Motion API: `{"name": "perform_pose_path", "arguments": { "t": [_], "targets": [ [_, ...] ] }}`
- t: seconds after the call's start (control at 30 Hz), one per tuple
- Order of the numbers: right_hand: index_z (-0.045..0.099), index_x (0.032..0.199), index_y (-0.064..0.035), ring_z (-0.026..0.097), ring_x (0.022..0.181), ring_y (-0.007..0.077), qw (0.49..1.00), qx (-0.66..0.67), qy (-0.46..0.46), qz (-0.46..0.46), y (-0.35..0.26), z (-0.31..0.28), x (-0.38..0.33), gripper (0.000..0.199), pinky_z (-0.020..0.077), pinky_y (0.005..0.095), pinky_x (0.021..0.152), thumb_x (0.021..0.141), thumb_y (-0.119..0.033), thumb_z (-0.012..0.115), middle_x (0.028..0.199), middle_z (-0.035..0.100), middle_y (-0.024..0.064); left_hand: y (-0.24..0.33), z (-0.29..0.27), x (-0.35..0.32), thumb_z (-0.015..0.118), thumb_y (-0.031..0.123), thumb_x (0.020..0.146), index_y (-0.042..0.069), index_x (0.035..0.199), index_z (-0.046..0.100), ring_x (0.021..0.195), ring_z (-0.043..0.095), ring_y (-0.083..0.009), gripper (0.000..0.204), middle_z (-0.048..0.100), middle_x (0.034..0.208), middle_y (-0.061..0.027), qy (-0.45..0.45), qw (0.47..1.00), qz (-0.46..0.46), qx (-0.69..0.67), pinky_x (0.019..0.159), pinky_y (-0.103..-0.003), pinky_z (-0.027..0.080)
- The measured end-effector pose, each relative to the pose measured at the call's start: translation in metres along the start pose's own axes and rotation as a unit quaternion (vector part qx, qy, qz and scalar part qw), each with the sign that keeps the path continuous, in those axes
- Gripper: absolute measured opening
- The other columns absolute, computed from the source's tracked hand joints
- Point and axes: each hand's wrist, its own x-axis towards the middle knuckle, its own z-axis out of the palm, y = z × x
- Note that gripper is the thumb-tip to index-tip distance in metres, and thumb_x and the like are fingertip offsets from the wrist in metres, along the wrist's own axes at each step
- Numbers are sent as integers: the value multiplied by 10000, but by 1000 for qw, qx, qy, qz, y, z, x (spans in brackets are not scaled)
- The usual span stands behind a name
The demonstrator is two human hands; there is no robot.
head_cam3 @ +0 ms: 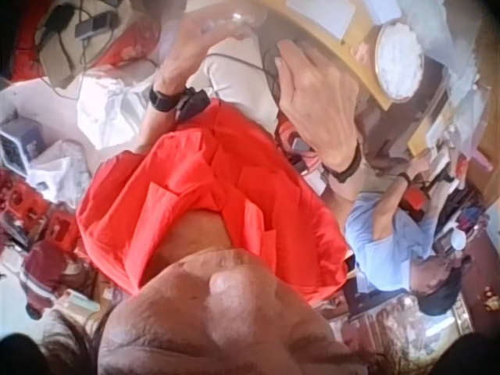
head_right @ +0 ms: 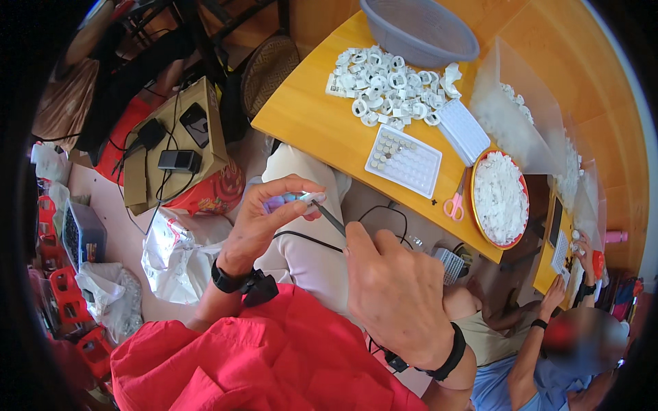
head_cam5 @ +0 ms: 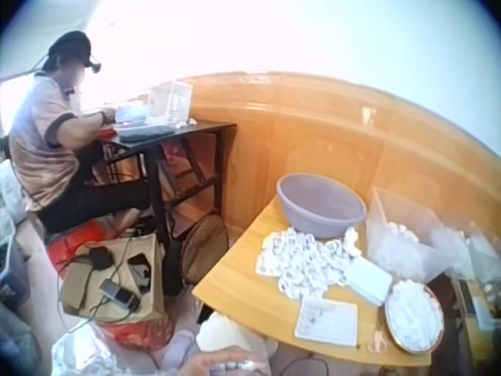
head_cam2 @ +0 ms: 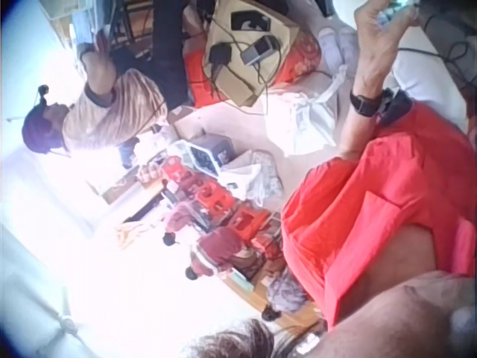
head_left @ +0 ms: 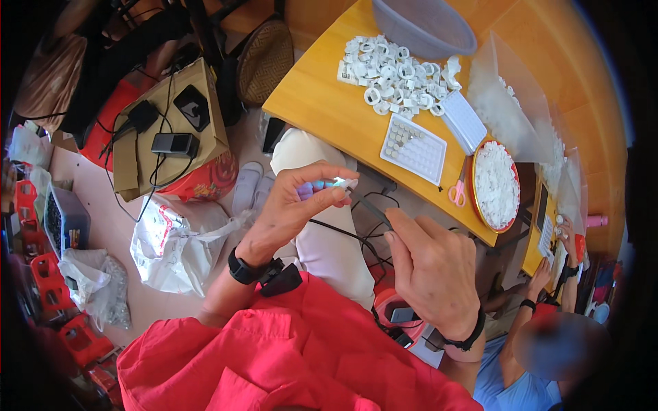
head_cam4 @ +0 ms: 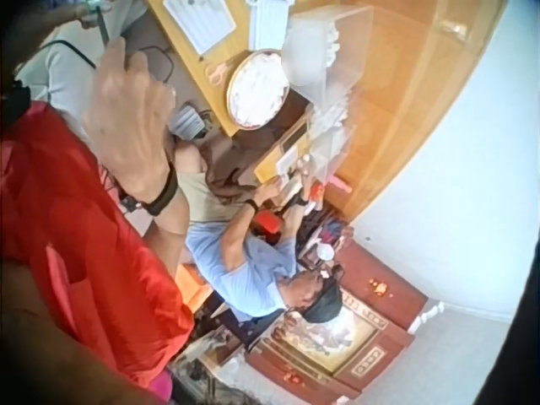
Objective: Assembling small electronic components into plastic circular housings using hands and a heat/soldering tool.
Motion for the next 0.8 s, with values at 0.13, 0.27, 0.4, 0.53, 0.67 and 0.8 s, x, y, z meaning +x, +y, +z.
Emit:
{"name": "perform_pose_path", "arguments": {
  "t": [0.13, 0.27, 0.4, 0.53, 0.67, 0.8],
  "targets": [
    [522, 815, -32, 557, 452, 277, 1000, -15, -22, 0, -1, 9, 1, 117, 422, 359, 387, 731, -82, 585, 601, 521, 100, -9, 2, 0, 591, 55, 833, -20, 1045, 621, 804, 585, -145, 227, 589, 934, -68, 40, 998, 22, 41, 758, -264, 465],
    [519, 838, -13, 573, 465, 275, 999, -28, -39, 19, -1, 22, 4, 172, 444, 348, 397, 700, -85, 593, 607, 531, 111, -16, 3, 3, 598, 78, 838, -16, 1050, 625, 799, 583, -142, 233, 589, 922, -63, 73, 996, 11, 58, 744, -258, 460],
    [523, 879, -1, 584, 478, 280, 998, -54, -2, 42, -13, 44, -1, 207, 458, 351, 406, 706, -93, 590, 617, 541, 115, -20, 1, 8, 604, 105, 842, -13, 1053, 626, 795, 582, -135, 243, 589, 910, -58, 78, 993, 19, 89, 735, -252, 459],
    [530, 915, -7, 594, 500, 291, 996, -54, 16, 62, -9, 48, -1, 204, 467, 366, 424, 744, -106, 580, 634, 554, 121, -23, 0, 8, 608, 134, 846, -4, 1051, 629, 770, 589, -124, 248, 614, 905, -57, 84, 995, 10, 57, 728, -246, 461],
    [539, 908, -23, 583, 502, 315, 998, 16, -1, 64, 4, 41, 0, 134, 453, 399, 431, 810, -114, 538, 628, 553, 121, -33, 0, 10, 588, 154, 867, 18, 1086, 613, 758, 603, -126, 259, 639, 931, -60, 80, 997, -23, -2, 736, -247, 474],
    [548, 914, -29, 574, 511, 330, 998, 26, -14, 62, 7, 25, 1, 130, 440, 413, 437, 835, -130, 523, 623, 549, 124, -37, 0, 12, 560, 168, 888, 15, 1106, 596, 772, 607, -129, 269, 636, 961, -62, 70, 993, -73, -55, 747, -249, 483]
  ]
}}
